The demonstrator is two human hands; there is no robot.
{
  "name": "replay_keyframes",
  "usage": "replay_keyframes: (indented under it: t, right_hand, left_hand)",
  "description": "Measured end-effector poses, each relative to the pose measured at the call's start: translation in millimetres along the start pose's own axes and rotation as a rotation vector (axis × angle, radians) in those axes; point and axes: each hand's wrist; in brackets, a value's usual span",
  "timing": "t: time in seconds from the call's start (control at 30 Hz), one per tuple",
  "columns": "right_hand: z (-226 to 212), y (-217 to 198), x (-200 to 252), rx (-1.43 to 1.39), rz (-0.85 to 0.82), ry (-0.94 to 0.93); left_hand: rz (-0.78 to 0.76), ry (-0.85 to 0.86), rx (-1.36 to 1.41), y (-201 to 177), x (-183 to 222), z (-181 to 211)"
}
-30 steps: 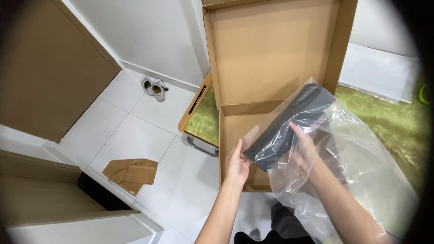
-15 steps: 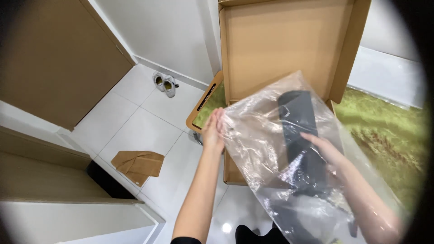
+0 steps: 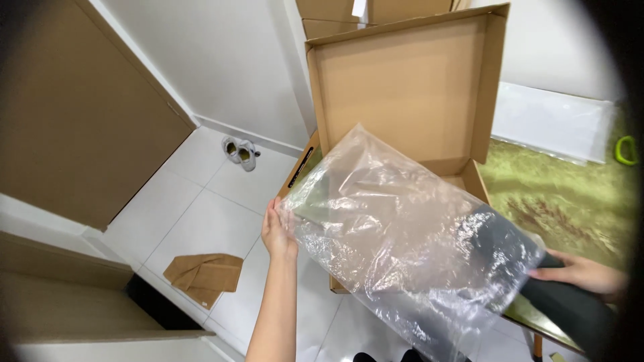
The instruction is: Packing clothing items into boxes, using protective plastic bags, and finishing with decorative ribbons and notes.
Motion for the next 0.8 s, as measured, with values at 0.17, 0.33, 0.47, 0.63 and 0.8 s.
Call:
replay_keyframes:
  t: [0.17,0.33,0.47,0.63,0.8]
  right_hand:
    - [24.5,-37.6,8.9,0.130,0.309,-0.058]
    - [62.7,-55.6,22.4,0.451,0.672,-0.173]
    - [96.7,-50.7,45.2,0.311,0.868,-0.213]
    - [113.0,8.3,109.8,-0.227,0.820,-0.435]
    - [97.8,51.0,175.2,-0.705,0.679,-0.533]
  left_hand:
    - [0.042,0.005,-0.036,-15.9,-11.9,-29.9]
    - [0.059,0.019,-0.013,-23.8,-2.2,-54.1]
    - [0.117,0.008,-0.191,-18.7,39.5,-61.1]
    - [0.236,0.098,-0.714,1.2,96.5,-66.5]
    - [-0.204,0.455,-0.853,44.9,153.4,-113.8]
Point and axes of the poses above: each hand's wrist, its own x-axis away from the middle knuckle, its own y-axis out of the palm, z = x × y, and after that the axes turned 15 degrees about -x, right-handed
